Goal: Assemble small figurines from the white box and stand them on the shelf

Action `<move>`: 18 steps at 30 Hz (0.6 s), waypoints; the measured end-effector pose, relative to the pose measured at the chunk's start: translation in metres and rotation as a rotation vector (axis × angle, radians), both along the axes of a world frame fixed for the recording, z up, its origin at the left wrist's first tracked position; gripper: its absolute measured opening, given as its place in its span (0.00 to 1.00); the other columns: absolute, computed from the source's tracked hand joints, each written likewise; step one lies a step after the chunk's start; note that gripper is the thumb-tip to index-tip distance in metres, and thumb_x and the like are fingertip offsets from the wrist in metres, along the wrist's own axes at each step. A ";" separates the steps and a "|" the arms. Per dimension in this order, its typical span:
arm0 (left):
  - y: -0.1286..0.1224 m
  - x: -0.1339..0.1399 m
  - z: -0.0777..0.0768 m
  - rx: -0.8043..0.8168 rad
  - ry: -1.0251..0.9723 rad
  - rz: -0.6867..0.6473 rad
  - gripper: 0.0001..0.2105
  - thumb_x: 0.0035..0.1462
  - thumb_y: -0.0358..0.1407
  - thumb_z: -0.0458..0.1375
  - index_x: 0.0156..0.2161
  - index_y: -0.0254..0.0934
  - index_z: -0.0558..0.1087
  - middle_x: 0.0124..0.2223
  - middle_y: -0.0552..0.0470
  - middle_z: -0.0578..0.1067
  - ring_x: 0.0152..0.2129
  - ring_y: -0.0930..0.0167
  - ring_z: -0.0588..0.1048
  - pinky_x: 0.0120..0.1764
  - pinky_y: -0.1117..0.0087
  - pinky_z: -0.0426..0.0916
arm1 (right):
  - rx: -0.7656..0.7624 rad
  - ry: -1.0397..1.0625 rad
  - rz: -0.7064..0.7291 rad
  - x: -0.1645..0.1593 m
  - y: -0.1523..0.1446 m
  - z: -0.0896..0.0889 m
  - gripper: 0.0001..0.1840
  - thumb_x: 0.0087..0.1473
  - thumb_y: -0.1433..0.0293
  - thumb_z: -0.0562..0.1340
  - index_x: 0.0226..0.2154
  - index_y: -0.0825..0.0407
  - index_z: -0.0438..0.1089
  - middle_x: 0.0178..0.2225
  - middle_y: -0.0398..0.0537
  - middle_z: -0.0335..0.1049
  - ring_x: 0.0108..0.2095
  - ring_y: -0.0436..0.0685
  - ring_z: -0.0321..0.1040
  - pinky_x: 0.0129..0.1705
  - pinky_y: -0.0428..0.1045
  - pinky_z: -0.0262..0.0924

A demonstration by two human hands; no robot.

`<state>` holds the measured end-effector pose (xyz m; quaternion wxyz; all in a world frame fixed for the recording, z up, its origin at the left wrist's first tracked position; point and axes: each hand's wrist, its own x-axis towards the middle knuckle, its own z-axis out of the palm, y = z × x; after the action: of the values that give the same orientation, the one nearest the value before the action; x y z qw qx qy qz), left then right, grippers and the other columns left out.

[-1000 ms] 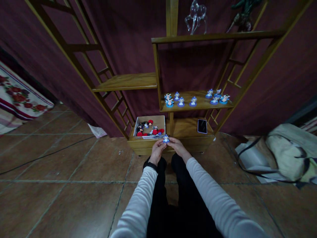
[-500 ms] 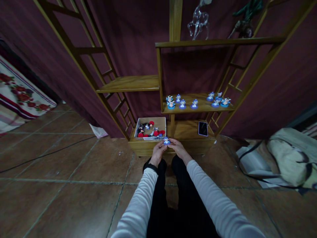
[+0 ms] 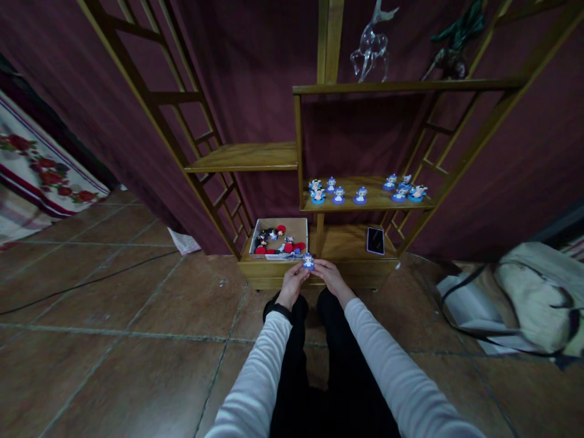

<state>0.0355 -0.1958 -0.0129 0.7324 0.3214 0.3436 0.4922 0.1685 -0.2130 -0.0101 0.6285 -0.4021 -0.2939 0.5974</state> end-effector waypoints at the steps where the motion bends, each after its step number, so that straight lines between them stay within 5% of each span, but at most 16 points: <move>1: 0.000 0.000 0.000 0.004 0.008 -0.002 0.20 0.37 0.29 0.68 0.41 0.33 0.74 0.34 0.49 0.77 0.29 0.75 0.73 0.40 0.71 0.64 | -0.006 -0.006 -0.009 0.000 0.000 0.000 0.16 0.34 0.63 0.69 0.29 0.53 0.73 0.34 0.47 0.74 0.36 0.55 0.71 0.48 0.56 0.61; 18: 0.002 0.001 -0.003 0.064 0.066 0.000 0.24 0.33 0.29 0.69 0.41 0.32 0.73 0.31 0.49 0.76 0.27 0.75 0.72 0.35 0.72 0.64 | -0.026 -0.024 -0.010 0.002 0.001 0.002 0.15 0.32 0.64 0.70 0.26 0.53 0.72 0.30 0.45 0.73 0.32 0.53 0.69 0.44 0.55 0.62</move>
<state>0.0360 -0.1933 -0.0160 0.7101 0.3606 0.3516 0.4921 0.1704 -0.2124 -0.0080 0.6224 -0.4190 -0.2917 0.5933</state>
